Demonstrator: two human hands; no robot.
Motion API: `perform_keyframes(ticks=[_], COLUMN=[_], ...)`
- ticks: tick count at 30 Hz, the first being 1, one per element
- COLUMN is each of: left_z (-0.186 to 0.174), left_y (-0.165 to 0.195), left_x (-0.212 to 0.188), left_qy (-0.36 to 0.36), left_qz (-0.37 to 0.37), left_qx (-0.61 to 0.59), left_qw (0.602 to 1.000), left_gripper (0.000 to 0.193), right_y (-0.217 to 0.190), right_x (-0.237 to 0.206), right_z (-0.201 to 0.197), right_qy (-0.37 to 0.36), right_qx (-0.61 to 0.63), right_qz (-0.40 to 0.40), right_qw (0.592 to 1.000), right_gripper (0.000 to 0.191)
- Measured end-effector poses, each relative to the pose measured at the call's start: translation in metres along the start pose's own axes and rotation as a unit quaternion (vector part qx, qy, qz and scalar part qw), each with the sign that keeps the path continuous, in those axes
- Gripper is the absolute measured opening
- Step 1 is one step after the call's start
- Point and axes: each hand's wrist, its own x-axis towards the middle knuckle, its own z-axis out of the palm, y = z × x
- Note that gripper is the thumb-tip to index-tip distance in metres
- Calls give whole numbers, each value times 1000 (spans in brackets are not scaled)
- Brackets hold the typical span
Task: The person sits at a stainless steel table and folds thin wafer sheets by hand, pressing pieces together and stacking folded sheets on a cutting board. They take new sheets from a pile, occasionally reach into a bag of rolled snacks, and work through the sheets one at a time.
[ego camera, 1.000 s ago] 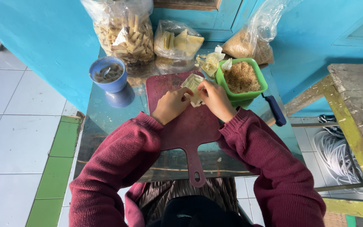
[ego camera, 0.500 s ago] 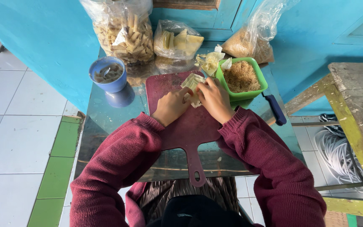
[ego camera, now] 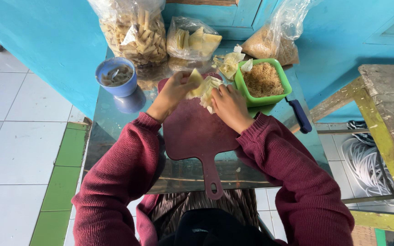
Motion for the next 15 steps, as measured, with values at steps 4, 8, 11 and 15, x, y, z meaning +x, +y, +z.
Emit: perform_keyframes(ticks=[4, 8, 11, 15], left_z=[12, 20, 26, 36], left_y=[22, 36, 40, 36], left_x=[-13, -18, -22, -24], left_qy=[-9, 18, -10, -54], left_qz=[43, 6, -19, -37], left_qx=[-8, -3, -60, -136], left_qw=[999, 1000, 998, 989], left_gripper=[34, 33, 35, 39], right_y=[0, 2, -2, -18], right_x=[1, 5, 12, 16], right_z=[1, -13, -32, -54], right_qy=[-18, 31, 133, 140], right_qx=[-8, 160, 327, 278], right_qz=[-6, 108, 120, 6], right_qw=[1000, 981, 928, 950], right_gripper=[18, 17, 18, 19])
